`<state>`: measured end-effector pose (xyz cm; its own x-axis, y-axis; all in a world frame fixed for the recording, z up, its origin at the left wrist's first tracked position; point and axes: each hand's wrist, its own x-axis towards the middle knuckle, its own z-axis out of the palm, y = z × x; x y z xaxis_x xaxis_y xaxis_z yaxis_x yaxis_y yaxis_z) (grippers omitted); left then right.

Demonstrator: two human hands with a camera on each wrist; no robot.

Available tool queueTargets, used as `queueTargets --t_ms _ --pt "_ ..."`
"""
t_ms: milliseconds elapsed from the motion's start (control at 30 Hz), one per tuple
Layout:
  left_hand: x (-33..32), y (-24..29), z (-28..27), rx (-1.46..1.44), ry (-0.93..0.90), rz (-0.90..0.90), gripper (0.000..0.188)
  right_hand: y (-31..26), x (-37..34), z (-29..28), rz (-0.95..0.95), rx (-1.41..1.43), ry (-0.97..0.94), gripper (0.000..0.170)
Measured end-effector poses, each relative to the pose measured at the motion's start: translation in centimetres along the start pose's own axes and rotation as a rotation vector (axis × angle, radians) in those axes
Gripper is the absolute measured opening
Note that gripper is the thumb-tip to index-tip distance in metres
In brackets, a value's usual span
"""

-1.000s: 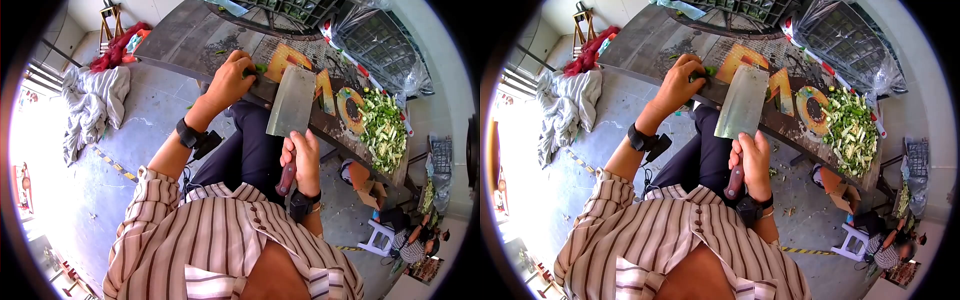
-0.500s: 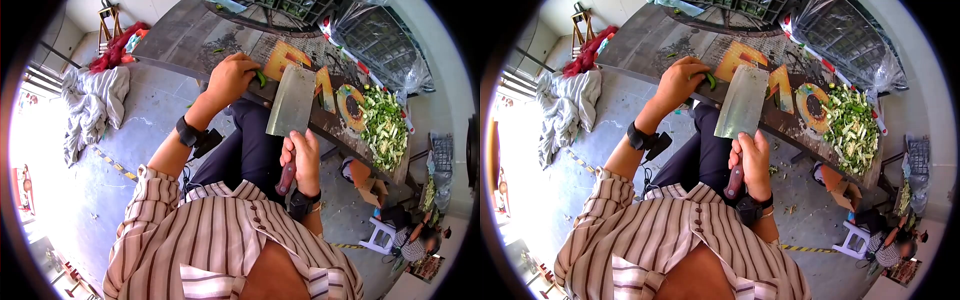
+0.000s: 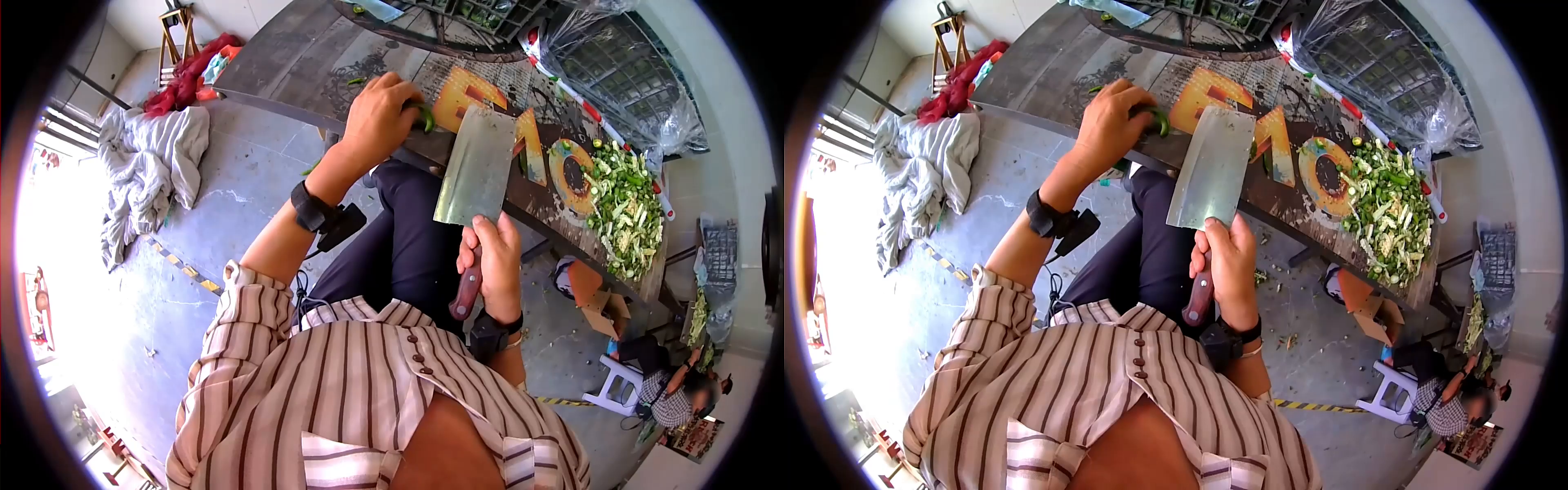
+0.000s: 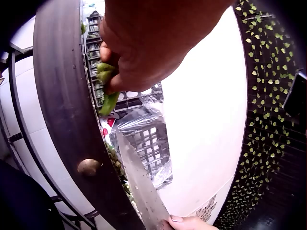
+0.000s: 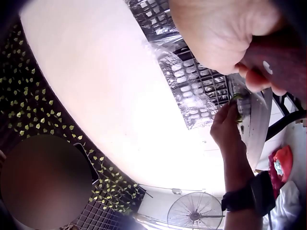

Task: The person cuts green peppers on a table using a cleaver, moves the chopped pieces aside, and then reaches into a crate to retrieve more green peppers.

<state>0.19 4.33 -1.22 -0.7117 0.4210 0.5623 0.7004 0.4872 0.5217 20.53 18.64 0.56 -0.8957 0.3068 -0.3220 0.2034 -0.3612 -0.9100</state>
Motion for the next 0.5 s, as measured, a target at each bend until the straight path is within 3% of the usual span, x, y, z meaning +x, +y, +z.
queueTargets --t_ms 33,133,233,500 --pt "0.3 0.2 0.1 0.013 0.117 0.069 0.017 0.1 0.0 0.0 0.002 -0.002 0.005 0.009" --pt "1.6 0.3 0.3 0.004 0.211 0.184 0.018 0.2 -0.1 0.0 0.000 0.002 0.006 0.009" --pt "1.1 -0.2 1.1 0.016 0.189 0.251 0.017 0.0 -0.1 0.0 0.003 0.004 0.002 0.009" --pt "-1.0 -1.9 0.2 0.020 0.183 0.149 0.020 0.0 0.0 -0.1 -0.002 -0.005 0.017 0.010"
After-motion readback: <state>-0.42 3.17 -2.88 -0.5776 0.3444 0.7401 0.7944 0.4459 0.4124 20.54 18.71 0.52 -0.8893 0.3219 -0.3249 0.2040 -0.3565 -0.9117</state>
